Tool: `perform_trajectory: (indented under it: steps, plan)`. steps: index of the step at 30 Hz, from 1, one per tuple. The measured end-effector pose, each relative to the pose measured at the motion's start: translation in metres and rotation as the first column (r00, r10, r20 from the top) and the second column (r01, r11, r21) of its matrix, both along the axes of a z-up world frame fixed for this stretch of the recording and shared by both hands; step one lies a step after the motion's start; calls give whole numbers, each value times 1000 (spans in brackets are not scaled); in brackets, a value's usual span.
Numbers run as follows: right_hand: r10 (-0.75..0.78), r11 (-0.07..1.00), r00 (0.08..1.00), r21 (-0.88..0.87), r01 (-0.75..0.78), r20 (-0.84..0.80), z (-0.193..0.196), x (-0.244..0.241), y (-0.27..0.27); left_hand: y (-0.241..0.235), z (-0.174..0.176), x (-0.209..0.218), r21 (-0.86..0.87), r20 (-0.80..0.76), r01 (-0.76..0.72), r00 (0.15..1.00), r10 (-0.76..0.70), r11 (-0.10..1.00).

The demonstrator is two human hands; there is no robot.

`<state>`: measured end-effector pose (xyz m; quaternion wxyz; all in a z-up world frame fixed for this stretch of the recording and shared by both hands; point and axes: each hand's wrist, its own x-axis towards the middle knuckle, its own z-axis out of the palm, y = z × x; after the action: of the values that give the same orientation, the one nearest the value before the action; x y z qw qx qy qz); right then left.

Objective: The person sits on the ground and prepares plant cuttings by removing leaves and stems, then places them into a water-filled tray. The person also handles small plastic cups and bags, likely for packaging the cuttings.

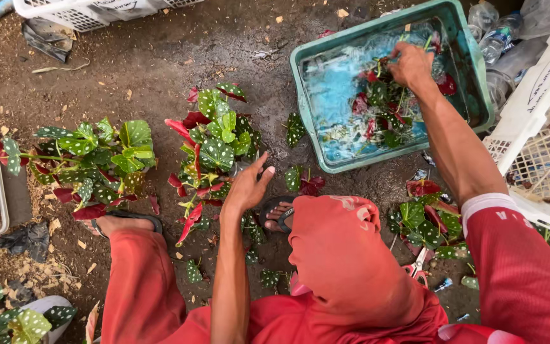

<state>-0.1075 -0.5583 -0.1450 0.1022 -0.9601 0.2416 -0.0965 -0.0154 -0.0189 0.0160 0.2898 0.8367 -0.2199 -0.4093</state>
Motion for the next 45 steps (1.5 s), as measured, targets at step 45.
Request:
perform_trajectory:
  steps: [45]
  plan:
    - [870,461,452,1,-887,-195,108,69,389,23,-5,41,-436,-418,-550,825,382,712]
